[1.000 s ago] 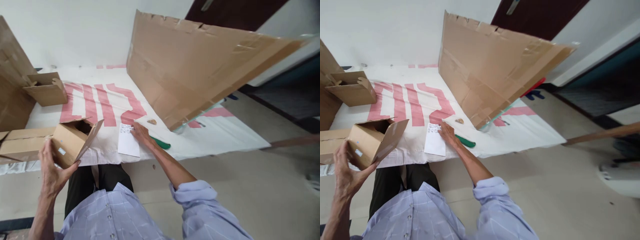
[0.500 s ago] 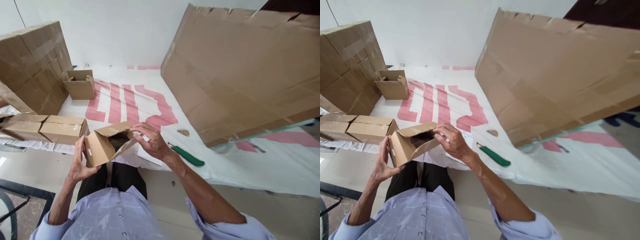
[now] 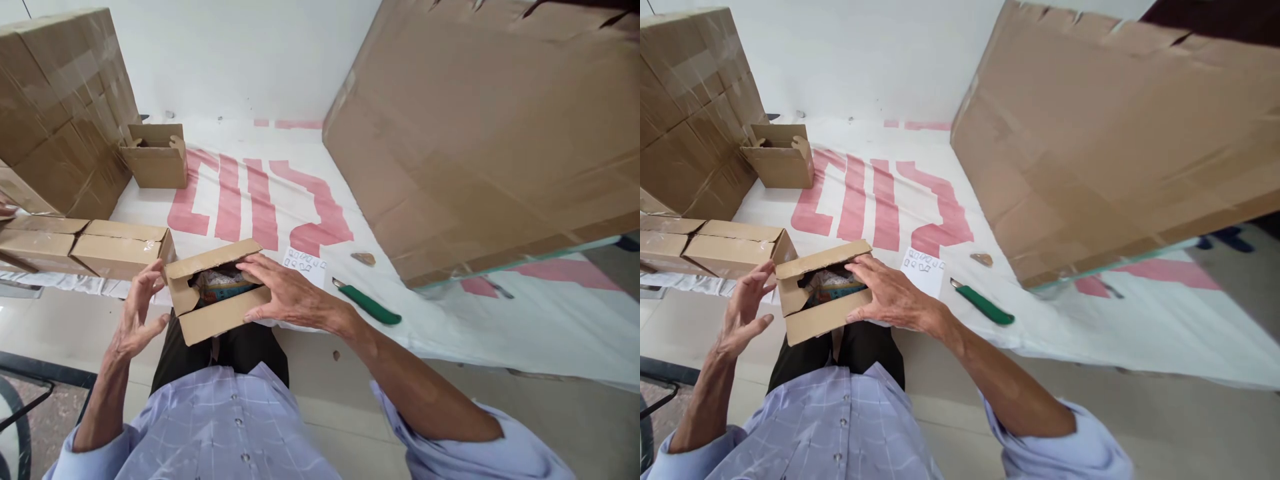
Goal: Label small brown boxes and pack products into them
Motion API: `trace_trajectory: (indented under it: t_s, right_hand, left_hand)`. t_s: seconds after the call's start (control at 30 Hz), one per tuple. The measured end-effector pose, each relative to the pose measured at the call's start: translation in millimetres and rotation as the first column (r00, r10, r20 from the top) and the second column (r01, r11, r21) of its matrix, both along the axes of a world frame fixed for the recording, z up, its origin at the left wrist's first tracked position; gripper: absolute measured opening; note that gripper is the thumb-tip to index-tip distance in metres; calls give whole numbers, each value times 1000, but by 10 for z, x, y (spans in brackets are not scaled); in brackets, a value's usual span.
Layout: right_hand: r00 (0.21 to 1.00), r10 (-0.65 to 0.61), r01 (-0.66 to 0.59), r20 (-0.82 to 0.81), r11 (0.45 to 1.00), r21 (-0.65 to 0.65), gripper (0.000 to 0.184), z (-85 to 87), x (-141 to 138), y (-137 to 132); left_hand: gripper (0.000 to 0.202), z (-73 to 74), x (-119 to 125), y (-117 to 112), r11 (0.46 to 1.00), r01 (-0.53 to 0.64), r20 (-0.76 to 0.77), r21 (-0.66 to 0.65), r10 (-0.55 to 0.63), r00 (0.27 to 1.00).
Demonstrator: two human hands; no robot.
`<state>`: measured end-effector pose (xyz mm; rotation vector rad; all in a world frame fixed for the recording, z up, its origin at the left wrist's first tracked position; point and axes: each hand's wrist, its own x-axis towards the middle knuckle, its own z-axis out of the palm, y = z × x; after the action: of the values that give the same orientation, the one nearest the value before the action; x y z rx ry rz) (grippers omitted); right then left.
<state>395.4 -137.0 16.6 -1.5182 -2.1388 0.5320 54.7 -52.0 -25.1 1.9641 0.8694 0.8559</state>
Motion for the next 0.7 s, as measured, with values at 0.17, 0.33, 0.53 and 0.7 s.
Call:
trace_trajectory:
  t_s: [0.17, 0.33, 0.53, 0.7]
  right_hand:
    - [995, 53, -44, 87, 993, -106, 84, 52, -14, 151]
    - [977, 73, -62, 200, 996, -62, 35, 112, -120, 379]
    - [808, 148, -89, 570, 988, -130, 16, 148, -276, 549]
    - [722, -13, 71, 692, 996, -55, 30, 157, -306, 537]
  left_hand:
    - [48, 156, 212, 135, 990, 8, -174, 139, 17, 985]
    - [49, 213, 494, 186, 944, -248, -131, 218, 280, 951]
    - [24, 335, 670, 341, 852, -427, -253, 305, 504, 826]
    - [22, 333, 745, 578, 868, -390, -302, 309, 478, 825]
